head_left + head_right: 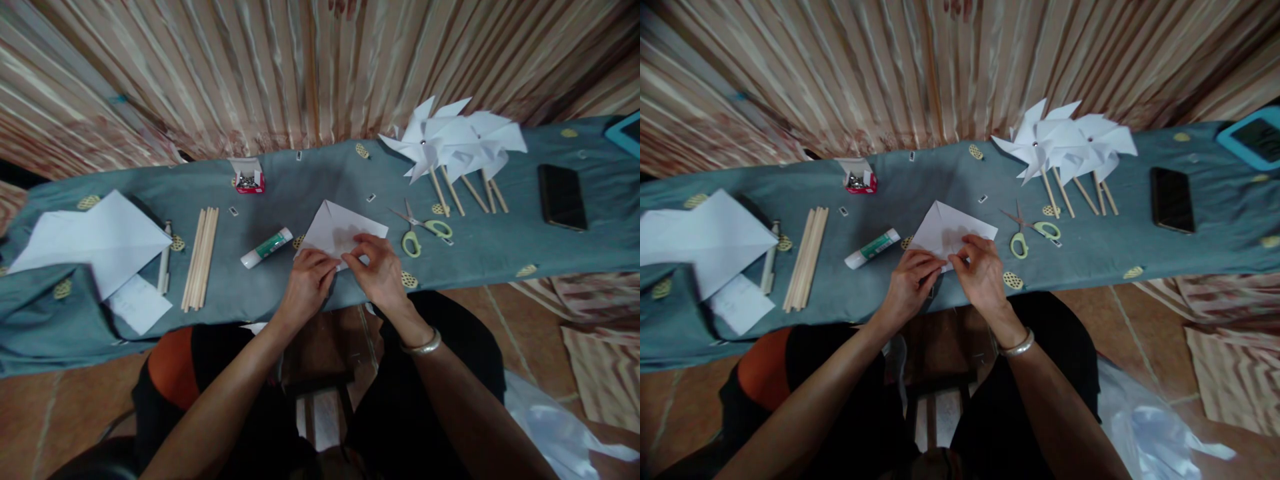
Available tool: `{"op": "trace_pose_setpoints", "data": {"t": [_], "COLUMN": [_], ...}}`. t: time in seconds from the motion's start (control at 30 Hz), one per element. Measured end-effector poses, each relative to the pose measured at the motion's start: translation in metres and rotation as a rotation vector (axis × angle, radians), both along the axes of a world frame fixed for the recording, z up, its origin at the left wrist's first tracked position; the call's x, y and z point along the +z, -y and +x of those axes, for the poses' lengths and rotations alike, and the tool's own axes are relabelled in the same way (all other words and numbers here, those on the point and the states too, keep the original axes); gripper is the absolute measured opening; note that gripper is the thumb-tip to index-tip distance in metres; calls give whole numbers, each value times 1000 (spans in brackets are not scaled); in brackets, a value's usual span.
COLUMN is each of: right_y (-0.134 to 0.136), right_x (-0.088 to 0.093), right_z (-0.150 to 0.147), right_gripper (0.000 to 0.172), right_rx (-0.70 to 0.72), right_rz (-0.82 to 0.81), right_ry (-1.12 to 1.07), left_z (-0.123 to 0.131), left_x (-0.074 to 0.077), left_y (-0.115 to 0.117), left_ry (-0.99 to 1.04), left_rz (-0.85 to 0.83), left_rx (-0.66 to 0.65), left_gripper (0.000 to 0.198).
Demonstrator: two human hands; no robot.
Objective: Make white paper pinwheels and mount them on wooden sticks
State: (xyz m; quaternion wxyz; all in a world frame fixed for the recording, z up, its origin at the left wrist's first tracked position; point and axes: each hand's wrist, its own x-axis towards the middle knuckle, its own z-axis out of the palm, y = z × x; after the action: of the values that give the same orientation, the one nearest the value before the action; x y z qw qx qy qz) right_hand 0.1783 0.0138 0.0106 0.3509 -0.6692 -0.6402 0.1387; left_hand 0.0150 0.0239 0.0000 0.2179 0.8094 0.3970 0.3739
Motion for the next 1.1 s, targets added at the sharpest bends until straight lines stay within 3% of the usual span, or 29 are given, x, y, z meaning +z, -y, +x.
{"op": "trace_pose_setpoints", "data": {"t": [0.77,0.97,1.1], "right_y": [2,8,9], "right_x": [-1,-4,-5], "right_z": [2,2,1], "right_gripper": [13,36,40], "right_rx": [34,146,192], "right_rz": [71,125,101], "right_ry": [28,152,198], "left_z": [1,0,0], "left_x": [-1,0,0], "left_y": [-1,-1,0], "left_ry": [-27,-24,-12], "left_rz": [-8,-29,-39], "left_rx": [19,10,10], "left_gripper": [19,20,20]}}
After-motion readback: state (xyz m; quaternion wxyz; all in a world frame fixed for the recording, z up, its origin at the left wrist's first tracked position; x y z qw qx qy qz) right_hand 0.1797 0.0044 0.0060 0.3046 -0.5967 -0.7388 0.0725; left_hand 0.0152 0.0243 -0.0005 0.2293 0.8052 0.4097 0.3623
